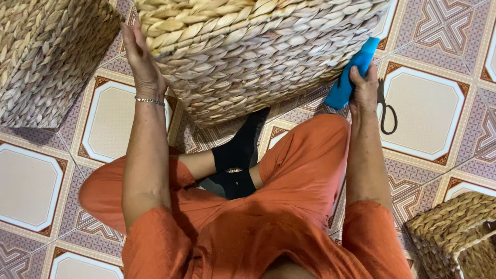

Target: The person sits on the floor and wipes a rectangular woven basket with a blue cloth. They clean the exterior sides, bottom, and interior surfaces, rotating the basket to reach all areas.

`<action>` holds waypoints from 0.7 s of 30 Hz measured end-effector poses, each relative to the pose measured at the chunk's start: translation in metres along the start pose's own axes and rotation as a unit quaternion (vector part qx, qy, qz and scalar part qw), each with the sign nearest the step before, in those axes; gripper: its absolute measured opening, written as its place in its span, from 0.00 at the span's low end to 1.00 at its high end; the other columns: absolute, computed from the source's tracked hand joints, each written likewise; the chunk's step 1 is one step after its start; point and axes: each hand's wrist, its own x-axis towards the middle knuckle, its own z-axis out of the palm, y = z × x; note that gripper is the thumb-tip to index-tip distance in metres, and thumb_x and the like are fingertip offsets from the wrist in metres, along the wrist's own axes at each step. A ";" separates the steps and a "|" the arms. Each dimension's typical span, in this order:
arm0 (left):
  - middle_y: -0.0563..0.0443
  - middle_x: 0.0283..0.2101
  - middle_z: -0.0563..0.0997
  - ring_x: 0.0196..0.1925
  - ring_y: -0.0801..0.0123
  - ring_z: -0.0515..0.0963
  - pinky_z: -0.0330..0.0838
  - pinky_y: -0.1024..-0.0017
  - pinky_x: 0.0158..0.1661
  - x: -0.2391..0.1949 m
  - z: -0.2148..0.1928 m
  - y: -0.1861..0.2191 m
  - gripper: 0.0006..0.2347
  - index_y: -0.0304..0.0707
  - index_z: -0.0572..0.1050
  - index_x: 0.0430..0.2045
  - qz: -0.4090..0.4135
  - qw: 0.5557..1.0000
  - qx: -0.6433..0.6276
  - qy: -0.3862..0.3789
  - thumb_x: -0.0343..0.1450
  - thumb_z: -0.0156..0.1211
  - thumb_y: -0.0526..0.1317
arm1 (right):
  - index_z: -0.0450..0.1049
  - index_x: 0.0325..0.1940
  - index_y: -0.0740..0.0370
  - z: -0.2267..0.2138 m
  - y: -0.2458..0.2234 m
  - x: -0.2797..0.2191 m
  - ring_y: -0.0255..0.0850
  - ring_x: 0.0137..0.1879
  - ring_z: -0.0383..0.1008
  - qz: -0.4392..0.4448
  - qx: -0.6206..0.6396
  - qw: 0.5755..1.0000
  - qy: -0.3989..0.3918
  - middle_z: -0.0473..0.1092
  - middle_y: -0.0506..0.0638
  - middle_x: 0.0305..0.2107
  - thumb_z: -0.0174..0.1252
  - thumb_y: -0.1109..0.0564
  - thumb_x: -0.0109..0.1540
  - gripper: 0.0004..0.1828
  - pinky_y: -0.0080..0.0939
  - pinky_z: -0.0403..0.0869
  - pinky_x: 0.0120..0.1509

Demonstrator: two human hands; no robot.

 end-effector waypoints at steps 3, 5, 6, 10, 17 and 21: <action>0.39 0.79 0.58 0.82 0.54 0.54 0.41 0.48 0.78 0.013 -0.005 0.019 0.38 0.43 0.55 0.76 0.096 0.995 -0.014 -0.026 0.75 0.37 0.70 | 0.67 0.64 0.61 0.013 -0.003 0.006 0.38 0.53 0.74 -0.001 -0.021 1.000 -0.014 0.72 0.47 0.49 0.62 0.66 0.68 0.21 0.39 0.75 0.61; 0.41 0.79 0.55 0.83 0.57 0.52 0.43 0.53 0.83 0.019 -0.019 0.034 0.35 0.45 0.53 0.78 0.186 0.979 -0.055 -0.069 0.80 0.39 0.67 | 0.67 0.64 0.60 0.022 0.001 0.004 0.36 0.51 0.74 0.005 -0.074 0.997 -0.029 0.73 0.46 0.48 0.62 0.66 0.67 0.21 0.37 0.75 0.58; 0.37 0.77 0.59 0.81 0.54 0.58 0.50 0.50 0.80 0.017 -0.025 0.041 0.34 0.40 0.56 0.74 0.153 0.982 -0.066 -0.084 0.80 0.39 0.66 | 0.70 0.63 0.61 0.029 0.003 0.005 0.36 0.51 0.74 0.012 -0.126 0.991 -0.034 0.74 0.47 0.48 0.62 0.66 0.66 0.21 0.37 0.75 0.59; 0.31 0.72 0.64 0.72 0.53 0.71 0.68 0.51 0.72 -0.039 -0.051 0.063 0.31 0.32 0.59 0.72 0.036 0.983 -0.133 -0.118 0.82 0.46 0.60 | 0.74 0.60 0.63 0.050 0.001 -0.006 0.36 0.50 0.76 0.050 -0.135 0.989 -0.019 0.76 0.47 0.47 0.64 0.64 0.63 0.20 0.37 0.76 0.57; 0.40 0.80 0.44 0.50 0.62 0.69 0.69 0.68 0.47 -0.130 -0.036 0.101 0.35 0.49 0.40 0.75 0.039 0.995 0.016 -0.088 0.77 0.58 0.37 | 0.65 0.73 0.68 0.096 -0.063 -0.036 0.42 0.56 0.76 -0.266 -0.088 0.956 0.090 0.75 0.57 0.57 0.55 0.58 0.77 0.21 0.42 0.77 0.63; 0.44 0.82 0.38 0.83 0.63 0.43 0.44 0.68 0.81 -0.127 -0.018 0.100 0.25 0.47 0.41 0.79 0.090 0.993 0.040 -0.063 0.91 0.47 0.35 | 0.69 0.67 0.61 0.155 -0.085 -0.031 0.54 0.58 0.69 -0.375 -0.532 0.740 0.171 0.71 0.65 0.54 0.59 0.53 0.71 0.21 0.56 0.62 0.65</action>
